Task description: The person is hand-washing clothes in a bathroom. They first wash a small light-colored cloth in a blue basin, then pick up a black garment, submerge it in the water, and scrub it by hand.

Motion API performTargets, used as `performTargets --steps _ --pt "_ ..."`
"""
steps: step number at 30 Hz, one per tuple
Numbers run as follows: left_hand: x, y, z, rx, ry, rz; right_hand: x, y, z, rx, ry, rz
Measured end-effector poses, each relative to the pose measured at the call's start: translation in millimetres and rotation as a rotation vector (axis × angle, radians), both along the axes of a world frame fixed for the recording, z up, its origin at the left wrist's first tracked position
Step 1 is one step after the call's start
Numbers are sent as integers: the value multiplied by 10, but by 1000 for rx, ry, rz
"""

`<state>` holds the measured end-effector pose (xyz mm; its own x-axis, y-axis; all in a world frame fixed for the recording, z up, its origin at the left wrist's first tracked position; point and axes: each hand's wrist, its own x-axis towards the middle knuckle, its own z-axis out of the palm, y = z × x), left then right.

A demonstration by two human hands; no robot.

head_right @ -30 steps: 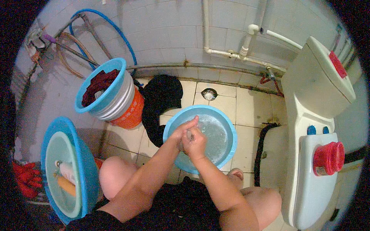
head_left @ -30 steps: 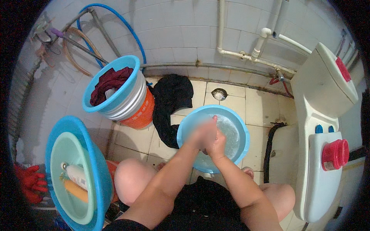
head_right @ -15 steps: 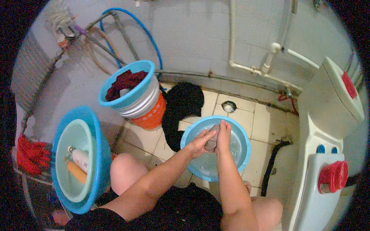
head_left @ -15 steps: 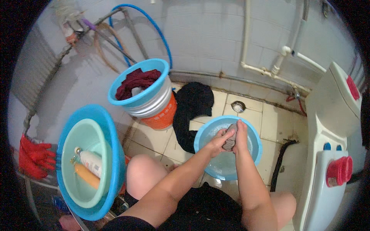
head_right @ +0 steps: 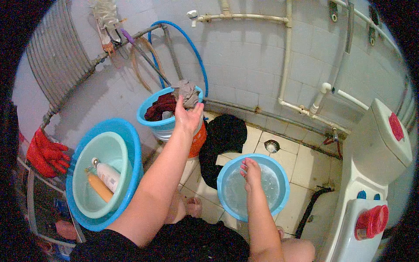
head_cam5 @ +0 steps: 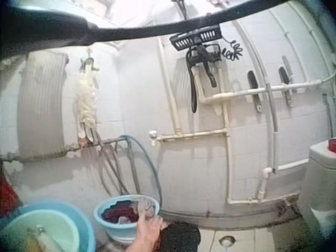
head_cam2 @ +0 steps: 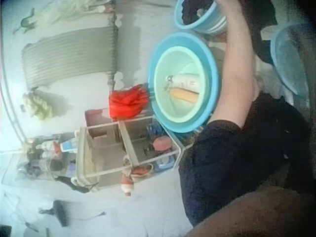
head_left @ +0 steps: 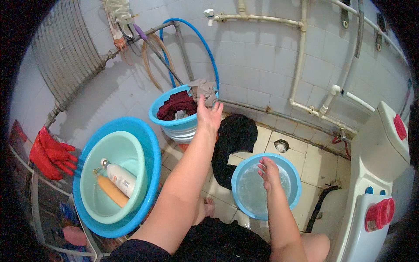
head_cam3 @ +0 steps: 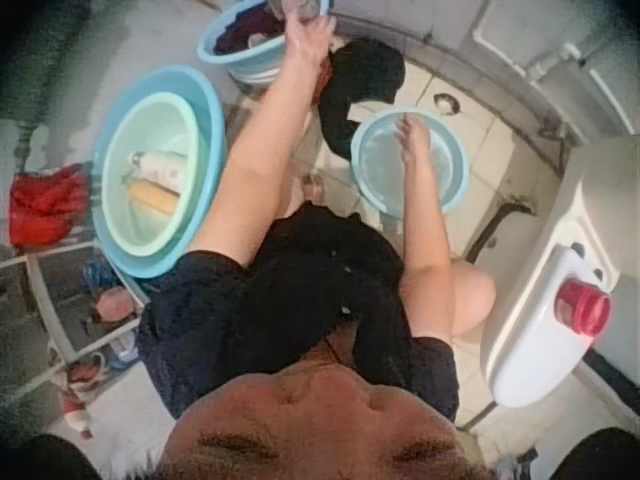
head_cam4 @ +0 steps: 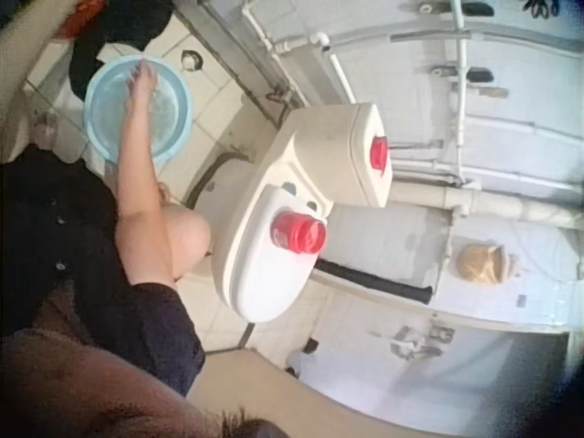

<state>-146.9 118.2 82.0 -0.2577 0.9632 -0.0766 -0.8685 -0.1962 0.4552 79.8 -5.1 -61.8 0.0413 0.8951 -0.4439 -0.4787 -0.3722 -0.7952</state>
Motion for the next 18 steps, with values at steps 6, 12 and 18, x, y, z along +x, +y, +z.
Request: performTargets --steps 6,12,18 --pt "345 -164 -836 -129 254 -195 185 6 -283 -98 -85 -23" --pt "232 -140 -2638 -667 1055 -250 342 35 -708 -216 -121 -39" --pt "-549 -652 -4510 -973 1783 -745 443 32 -1131 -324 -146 -5"
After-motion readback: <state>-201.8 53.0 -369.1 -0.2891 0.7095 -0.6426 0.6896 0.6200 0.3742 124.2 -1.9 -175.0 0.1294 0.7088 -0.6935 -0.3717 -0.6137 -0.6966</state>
